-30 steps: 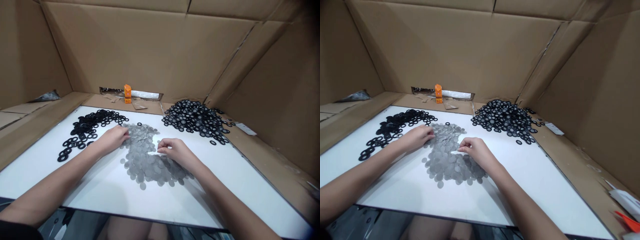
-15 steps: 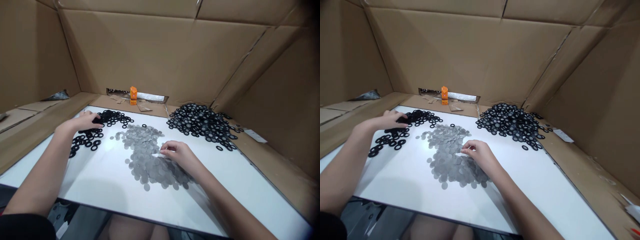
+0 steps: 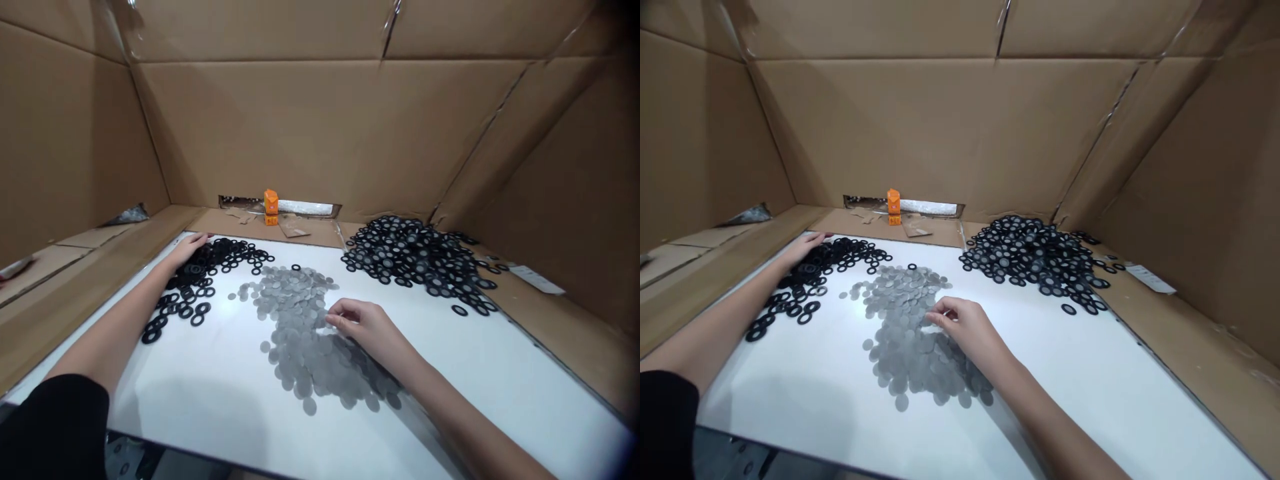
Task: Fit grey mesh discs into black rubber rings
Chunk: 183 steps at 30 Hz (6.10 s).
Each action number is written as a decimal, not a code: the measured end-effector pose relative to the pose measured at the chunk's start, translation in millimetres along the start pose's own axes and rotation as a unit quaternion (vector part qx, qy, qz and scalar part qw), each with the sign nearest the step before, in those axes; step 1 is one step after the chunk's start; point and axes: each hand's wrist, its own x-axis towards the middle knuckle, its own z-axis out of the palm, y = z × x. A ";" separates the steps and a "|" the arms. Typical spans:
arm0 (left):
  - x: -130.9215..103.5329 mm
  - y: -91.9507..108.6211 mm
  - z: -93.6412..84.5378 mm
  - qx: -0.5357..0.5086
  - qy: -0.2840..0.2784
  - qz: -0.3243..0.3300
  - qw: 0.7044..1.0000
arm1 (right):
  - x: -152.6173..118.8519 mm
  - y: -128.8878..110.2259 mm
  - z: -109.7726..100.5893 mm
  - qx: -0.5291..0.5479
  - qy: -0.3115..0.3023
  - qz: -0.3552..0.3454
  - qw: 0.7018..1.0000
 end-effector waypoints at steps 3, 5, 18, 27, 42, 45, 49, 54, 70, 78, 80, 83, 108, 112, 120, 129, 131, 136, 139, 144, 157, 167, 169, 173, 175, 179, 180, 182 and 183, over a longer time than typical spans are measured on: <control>26.8 6.5 11.4 -0.045 -0.052 0.012 0.998 | 2.8 5.2 -0.1 0.002 0.011 -0.004 1.000; 39.8 8.5 18.6 -0.069 -0.090 0.019 0.993 | 4.9 8.1 0.7 -0.003 0.018 0.001 1.000; 25.9 11.0 23.6 -0.101 -0.126 0.012 0.987 | 2.4 5.4 4.3 -0.012 0.018 -0.010 1.000; -9.6 19.6 20.6 -0.070 -0.074 -0.017 0.995 | -18.1 -18.2 -3.0 -0.023 0.083 -0.050 0.995; 14.6 122.4 66.3 0.155 -0.133 0.096 0.974 | -13.3 -13.7 12.6 0.109 0.005 -0.020 0.994; 24.3 142.8 114.7 0.187 -0.201 0.146 0.951 | -7.5 -0.8 12.8 0.185 -0.007 0.001 0.983; 24.6 146.3 157.4 0.237 -0.254 0.173 0.922 | -2.7 9.0 15.3 0.219 -0.008 0.003 0.976; 23.1 136.4 166.0 0.272 -0.287 0.211 0.894 | -4.1 4.0 16.6 0.246 -0.003 -0.005 0.969; 8.1 119.7 165.6 0.215 -0.230 0.263 0.912 | -1.9 6.2 15.9 0.257 0.035 -0.003 0.966; 2.7 109.0 155.0 0.178 -0.214 0.239 0.930 | -0.7 9.0 18.1 0.265 0.026 0.002 0.964; 0.4 110.9 148.2 0.159 -0.208 0.226 0.938 | -0.1 9.7 18.0 0.266 0.024 0.003 0.964; -4.6 118.1 138.2 0.117 -0.195 0.207 0.952 | 0.6 10.3 18.0 0.267 0.023 0.001 0.963; -166.9 197.6 154.0 -0.335 -0.165 -0.051 0.926 | -8.9 -10.9 20.8 0.253 0.051 -0.006 0.966; -170.1 196.5 152.1 -0.278 -0.166 0.007 0.946 | -10.8 -11.8 20.5 0.222 0.066 0.003 0.973; -171.4 200.8 144.7 -0.095 -0.141 0.116 0.979 | -11.4 -10.4 25.6 0.279 0.040 0.025 0.959; -173.1 196.7 148.1 -0.081 -0.180 0.122 0.973 | -11.8 -10.3 25.6 0.315 0.021 0.037 0.948; -174.0 196.6 148.4 -0.079 -0.173 0.129 0.973 | -12.2 -11.5 25.2 0.325 0.011 0.043 0.945; -174.5 195.4 149.8 -0.072 -0.171 0.128 0.974 | -13.2 -14.9 26.4 0.301 0.032 0.061 0.951; -176.9 193.4 154.8 -0.112 -0.192 0.102 0.970 | -14.4 -16.3 28.9 0.294 0.073 0.064 0.951; -184.2 192.1 163.5 -0.126 -0.178 0.158 0.963 | -21.0 -23.4 32.4 0.306 0.113 0.046 0.944; -188.8 200.3 154.4 -0.159 -0.176 0.142 0.961 | -21.2 -27.8 22.0 0.383 0.019 0.087 0.920; -189.1 197.2 155.3 -0.244 -0.205 0.050 0.947 | -21.1 -27.1 25.2 0.420 -0.016 0.090 0.903; -189.2 195.3 155.6 -0.256 -0.206 0.038 0.944 | -20.8 -26.6 25.6 0.409 -0.019 0.088 0.908; -187.8 193.5 153.6 -0.253 -0.208 0.031 0.944 | -22.1 -27.5 23.7 0.418 -0.039 0.104 0.902; -187.1 192.6 152.3 -0.249 -0.208 0.034 0.945 | -22.8 -28.3 22.0 0.429 -0.049 0.109 0.895; -187.0 190.6 151.4 -0.253 -0.218 0.034 0.942 | -21.7 -26.8 22.1 0.408 -0.029 0.090 0.908; -187.3 190.4 151.5 -0.254 -0.221 0.032 0.941 | -21.1 -25.6 23.1 0.397 -0.016 0.079 0.914; -188.3 190.5 151.6 -0.254 -0.221 0.031 0.941 | -20.0 -23.1 25.7 0.382 0.009 0.061 0.922; -188.7 190.8 151.6 -0.254 -0.221 0.030 0.941 | -19.8 -22.0 27.0 0.380 0.021 0.055 0.923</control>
